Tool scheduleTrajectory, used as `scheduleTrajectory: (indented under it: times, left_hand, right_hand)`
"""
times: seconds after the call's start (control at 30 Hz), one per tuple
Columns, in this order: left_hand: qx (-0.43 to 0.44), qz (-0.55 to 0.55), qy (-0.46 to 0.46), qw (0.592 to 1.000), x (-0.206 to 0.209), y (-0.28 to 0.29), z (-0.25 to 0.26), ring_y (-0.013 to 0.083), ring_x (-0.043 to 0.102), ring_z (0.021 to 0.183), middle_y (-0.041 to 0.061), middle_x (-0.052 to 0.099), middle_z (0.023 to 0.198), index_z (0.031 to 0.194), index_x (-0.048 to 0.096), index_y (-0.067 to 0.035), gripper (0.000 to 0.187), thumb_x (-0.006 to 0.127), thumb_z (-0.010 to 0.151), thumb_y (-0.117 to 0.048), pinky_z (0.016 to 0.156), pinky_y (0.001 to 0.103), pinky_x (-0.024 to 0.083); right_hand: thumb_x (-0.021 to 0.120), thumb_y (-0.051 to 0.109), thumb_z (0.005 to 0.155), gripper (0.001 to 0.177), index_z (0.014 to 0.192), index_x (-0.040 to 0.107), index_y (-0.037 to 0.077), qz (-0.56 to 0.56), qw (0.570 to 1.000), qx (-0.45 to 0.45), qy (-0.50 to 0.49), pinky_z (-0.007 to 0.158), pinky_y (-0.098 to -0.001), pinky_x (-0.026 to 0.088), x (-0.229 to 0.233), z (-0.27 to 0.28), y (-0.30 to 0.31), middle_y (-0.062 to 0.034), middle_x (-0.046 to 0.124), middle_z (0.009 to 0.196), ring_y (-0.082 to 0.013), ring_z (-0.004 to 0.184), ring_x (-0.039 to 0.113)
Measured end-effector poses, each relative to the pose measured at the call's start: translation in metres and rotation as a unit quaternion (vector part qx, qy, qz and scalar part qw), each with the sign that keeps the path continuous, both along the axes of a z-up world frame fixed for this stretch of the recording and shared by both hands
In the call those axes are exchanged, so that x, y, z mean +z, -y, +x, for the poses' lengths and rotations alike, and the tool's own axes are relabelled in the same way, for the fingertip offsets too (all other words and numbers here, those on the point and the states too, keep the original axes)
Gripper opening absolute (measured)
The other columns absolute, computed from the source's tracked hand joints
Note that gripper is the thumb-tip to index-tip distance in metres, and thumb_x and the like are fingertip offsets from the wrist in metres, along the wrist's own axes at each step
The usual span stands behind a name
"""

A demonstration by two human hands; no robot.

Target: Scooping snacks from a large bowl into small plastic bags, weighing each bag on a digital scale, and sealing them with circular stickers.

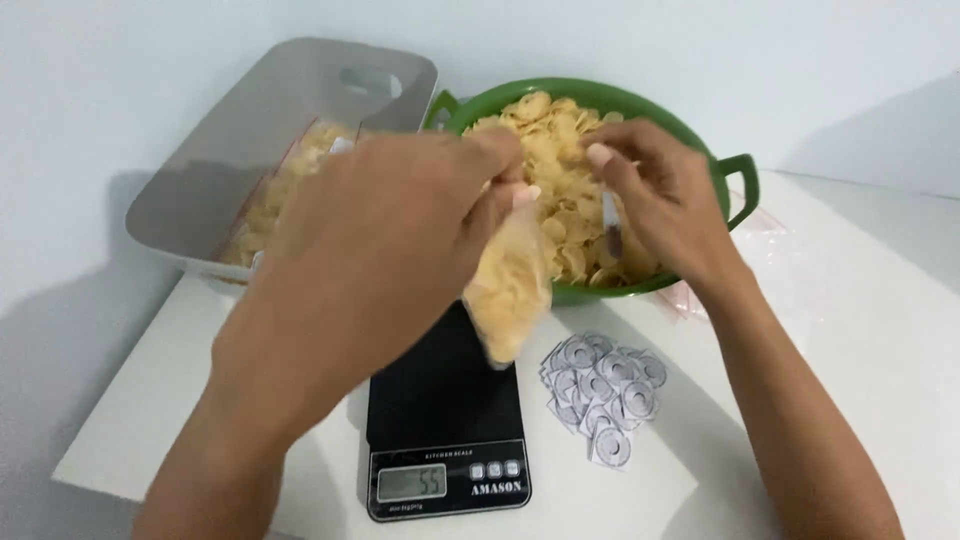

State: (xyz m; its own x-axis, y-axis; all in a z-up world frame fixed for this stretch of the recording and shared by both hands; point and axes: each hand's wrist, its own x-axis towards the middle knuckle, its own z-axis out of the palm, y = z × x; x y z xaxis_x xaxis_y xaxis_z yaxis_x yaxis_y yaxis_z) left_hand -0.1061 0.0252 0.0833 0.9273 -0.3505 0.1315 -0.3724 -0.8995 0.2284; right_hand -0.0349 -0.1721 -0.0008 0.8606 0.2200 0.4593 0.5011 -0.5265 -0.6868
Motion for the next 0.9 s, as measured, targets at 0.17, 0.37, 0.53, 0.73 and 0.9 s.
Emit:
scheduleTrajectory:
  times: [0.17,0.37,0.53,0.73,0.9]
  left_hand:
    - [-0.098,-0.031,0.179,0.979,-0.010,0.008,0.018,0.0216,0.031,0.041,0.006,0.034,0.065,0.087,0.047,-0.010,0.014,0.045,0.083,0.003,0.032,0.036,0.028]
    - [-0.128,-0.189,0.263,0.937,-0.023,0.022,0.029,0.0237,0.044,0.058,0.012,0.038,0.097,0.103,0.039,-0.008,0.017,0.043,0.087,-0.007,0.045,0.034,0.041]
    - [-0.172,-0.265,0.124,0.941,-0.034,0.023,0.039,0.0311,0.043,0.121,0.017,0.021,0.144,0.133,0.005,-0.008,0.081,0.063,0.082,-0.030,0.091,0.039,0.039]
    - [-0.111,-0.366,-0.165,0.909,-0.039,0.037,0.049,0.0135,0.055,0.049,0.004,0.053,0.058,0.133,-0.022,-0.017,0.108,0.066,0.073,-0.002,0.051,0.025,0.046]
    - [-0.181,-0.474,-0.106,0.855,-0.061,0.036,0.069,0.0196,0.064,0.089,0.017,0.054,0.108,0.130,-0.011,-0.017,0.105,0.069,0.065,0.000,0.081,0.029,0.054]
  right_hand:
    - [0.054,0.014,0.072,0.046,0.115,0.042,0.010,0.075,0.979,0.127,-0.140,0.053,-0.0211,0.042,0.024,-0.027,-0.019,-0.0037,0.054,0.092,-0.0103,0.075,0.049]
    - [0.065,0.004,0.070,0.042,0.109,0.050,0.006,0.172,0.976,0.043,-0.130,0.047,-0.0184,0.044,0.011,-0.020,-0.021,0.0008,0.057,0.070,-0.0063,0.058,0.053]
    - [0.068,0.015,0.066,0.043,0.106,0.053,0.009,0.229,0.965,-0.035,-0.124,0.059,-0.0187,0.052,0.025,-0.022,-0.021,-0.0020,0.064,0.086,-0.0083,0.074,0.061]
    - [0.063,0.020,0.072,0.044,0.112,0.050,0.007,0.215,0.968,0.004,-0.131,0.042,-0.0217,0.051,0.027,-0.027,-0.015,-0.0048,0.060,0.070,-0.0125,0.051,0.056]
    - [0.056,0.009,0.079,0.026,0.105,0.052,0.006,0.349,0.918,0.129,-0.140,0.065,-0.0268,0.051,0.007,-0.004,0.010,-0.0076,0.059,0.100,-0.0191,0.082,0.059]
